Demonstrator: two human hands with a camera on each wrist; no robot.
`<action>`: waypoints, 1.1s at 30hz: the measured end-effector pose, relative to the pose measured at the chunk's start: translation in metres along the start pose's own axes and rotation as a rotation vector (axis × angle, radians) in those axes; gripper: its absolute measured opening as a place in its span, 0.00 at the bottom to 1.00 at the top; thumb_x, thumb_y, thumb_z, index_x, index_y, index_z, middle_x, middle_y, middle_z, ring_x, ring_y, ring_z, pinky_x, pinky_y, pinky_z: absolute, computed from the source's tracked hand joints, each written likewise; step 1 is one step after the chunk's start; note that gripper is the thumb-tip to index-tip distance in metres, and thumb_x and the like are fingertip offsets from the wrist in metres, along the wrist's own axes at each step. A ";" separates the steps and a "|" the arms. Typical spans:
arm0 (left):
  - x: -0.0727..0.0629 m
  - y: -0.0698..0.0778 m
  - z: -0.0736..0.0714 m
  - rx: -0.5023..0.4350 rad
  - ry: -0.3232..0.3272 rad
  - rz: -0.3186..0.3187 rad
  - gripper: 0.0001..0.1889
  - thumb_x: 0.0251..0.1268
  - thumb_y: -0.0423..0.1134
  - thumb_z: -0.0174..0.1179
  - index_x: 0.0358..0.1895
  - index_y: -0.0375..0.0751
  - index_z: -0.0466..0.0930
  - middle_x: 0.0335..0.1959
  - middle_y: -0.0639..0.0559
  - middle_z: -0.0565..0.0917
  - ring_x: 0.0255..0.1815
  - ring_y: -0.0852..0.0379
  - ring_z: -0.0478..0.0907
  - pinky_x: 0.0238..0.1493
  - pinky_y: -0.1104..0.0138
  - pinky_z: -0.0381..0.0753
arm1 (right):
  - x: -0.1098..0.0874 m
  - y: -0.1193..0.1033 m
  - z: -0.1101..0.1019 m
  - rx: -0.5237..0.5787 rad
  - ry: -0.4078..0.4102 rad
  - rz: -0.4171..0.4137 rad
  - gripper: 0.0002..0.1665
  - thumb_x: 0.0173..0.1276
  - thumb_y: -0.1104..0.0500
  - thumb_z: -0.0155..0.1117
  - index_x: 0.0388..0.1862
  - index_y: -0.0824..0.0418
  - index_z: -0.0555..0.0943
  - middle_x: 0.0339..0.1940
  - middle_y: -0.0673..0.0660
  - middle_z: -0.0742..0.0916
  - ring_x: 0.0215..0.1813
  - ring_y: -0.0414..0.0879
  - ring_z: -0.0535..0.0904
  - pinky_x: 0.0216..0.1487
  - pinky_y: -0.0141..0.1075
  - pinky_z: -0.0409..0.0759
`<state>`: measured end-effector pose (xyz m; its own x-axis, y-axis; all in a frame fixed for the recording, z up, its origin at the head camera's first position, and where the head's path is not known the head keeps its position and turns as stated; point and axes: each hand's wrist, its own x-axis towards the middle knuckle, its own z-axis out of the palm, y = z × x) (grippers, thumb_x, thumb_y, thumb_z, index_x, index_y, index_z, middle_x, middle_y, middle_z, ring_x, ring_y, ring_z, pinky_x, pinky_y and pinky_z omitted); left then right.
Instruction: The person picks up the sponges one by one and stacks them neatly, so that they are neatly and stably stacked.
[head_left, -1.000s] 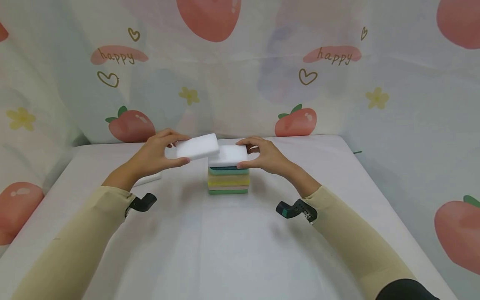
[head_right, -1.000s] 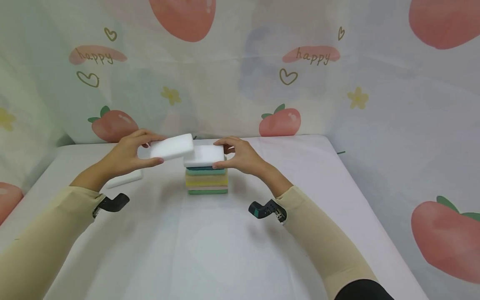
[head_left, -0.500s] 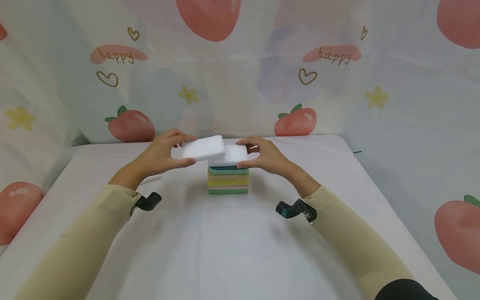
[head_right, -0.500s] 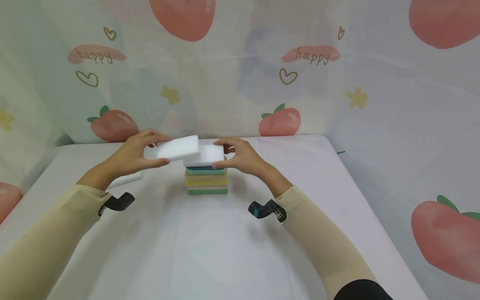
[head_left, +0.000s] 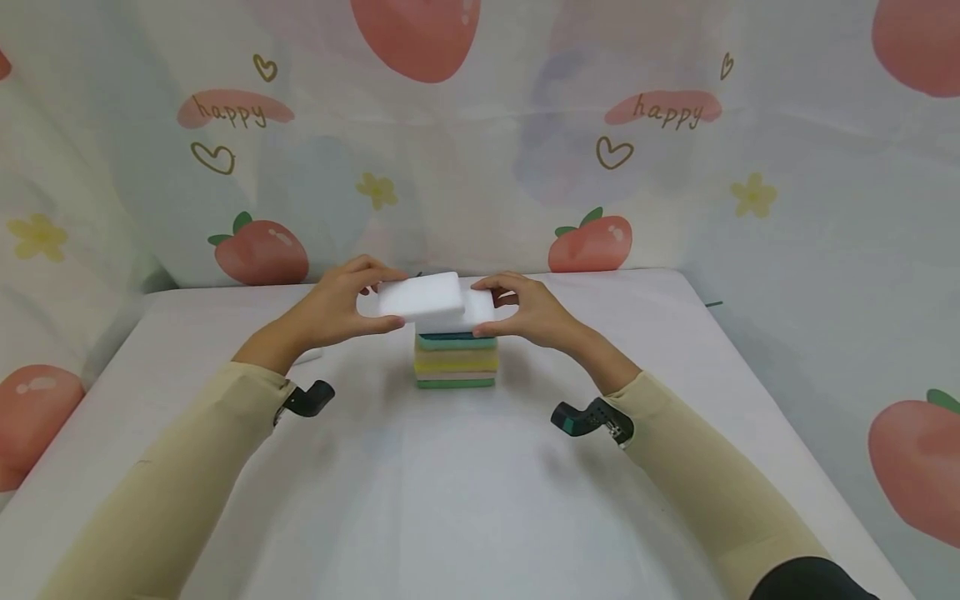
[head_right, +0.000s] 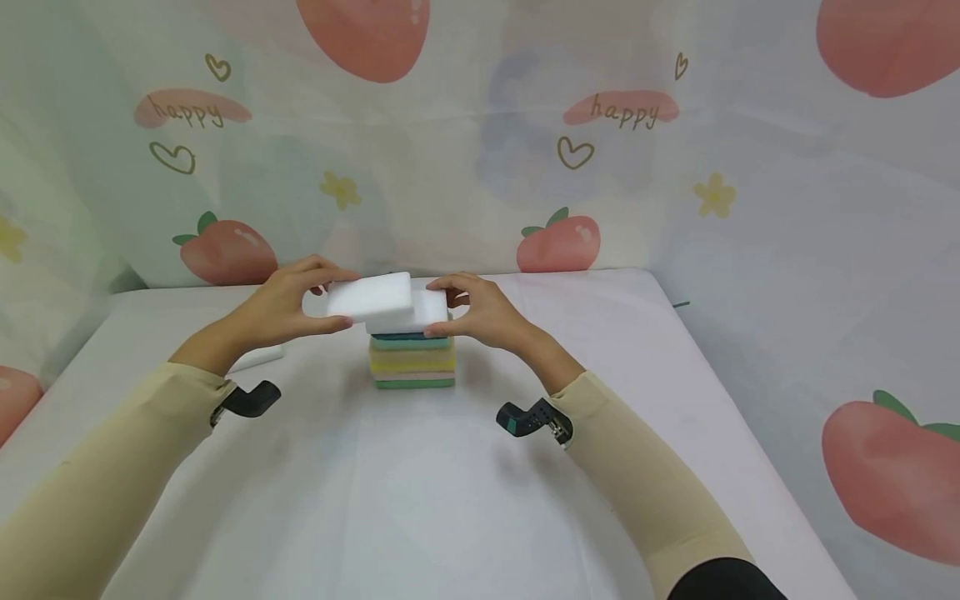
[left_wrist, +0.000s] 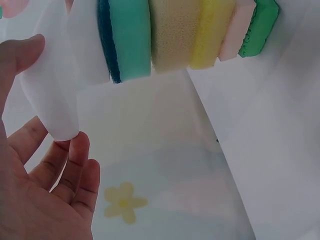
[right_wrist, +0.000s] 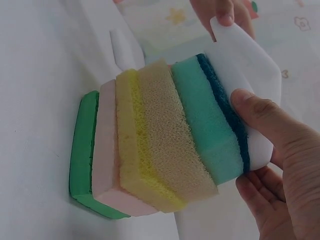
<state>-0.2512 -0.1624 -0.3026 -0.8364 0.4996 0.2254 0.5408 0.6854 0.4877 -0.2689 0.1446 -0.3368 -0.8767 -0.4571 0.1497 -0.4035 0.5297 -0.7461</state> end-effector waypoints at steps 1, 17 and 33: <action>0.001 0.000 0.001 0.003 -0.002 0.004 0.32 0.55 0.50 0.73 0.64 0.49 0.77 0.55 0.51 0.75 0.53 0.51 0.71 0.49 0.56 0.77 | 0.000 0.000 0.000 0.000 -0.001 0.001 0.39 0.52 0.51 0.81 0.63 0.55 0.77 0.61 0.53 0.78 0.58 0.50 0.76 0.63 0.43 0.77; 0.009 0.006 0.009 -0.022 -0.015 0.005 0.32 0.54 0.50 0.73 0.64 0.49 0.78 0.54 0.52 0.74 0.52 0.52 0.71 0.48 0.57 0.77 | -0.001 -0.002 0.000 0.004 -0.008 -0.005 0.41 0.52 0.52 0.81 0.64 0.58 0.76 0.61 0.54 0.78 0.58 0.50 0.76 0.64 0.42 0.76; 0.015 0.009 0.012 -0.039 -0.025 0.021 0.32 0.55 0.49 0.73 0.64 0.48 0.77 0.55 0.52 0.75 0.54 0.50 0.74 0.50 0.57 0.78 | 0.000 0.000 0.000 0.015 0.007 -0.003 0.43 0.51 0.53 0.81 0.65 0.62 0.74 0.59 0.56 0.79 0.58 0.53 0.77 0.63 0.43 0.77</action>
<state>-0.2581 -0.1423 -0.3048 -0.8221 0.5274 0.2147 0.5539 0.6535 0.5159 -0.2691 0.1445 -0.3367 -0.8774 -0.4535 0.1564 -0.4022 0.5176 -0.7552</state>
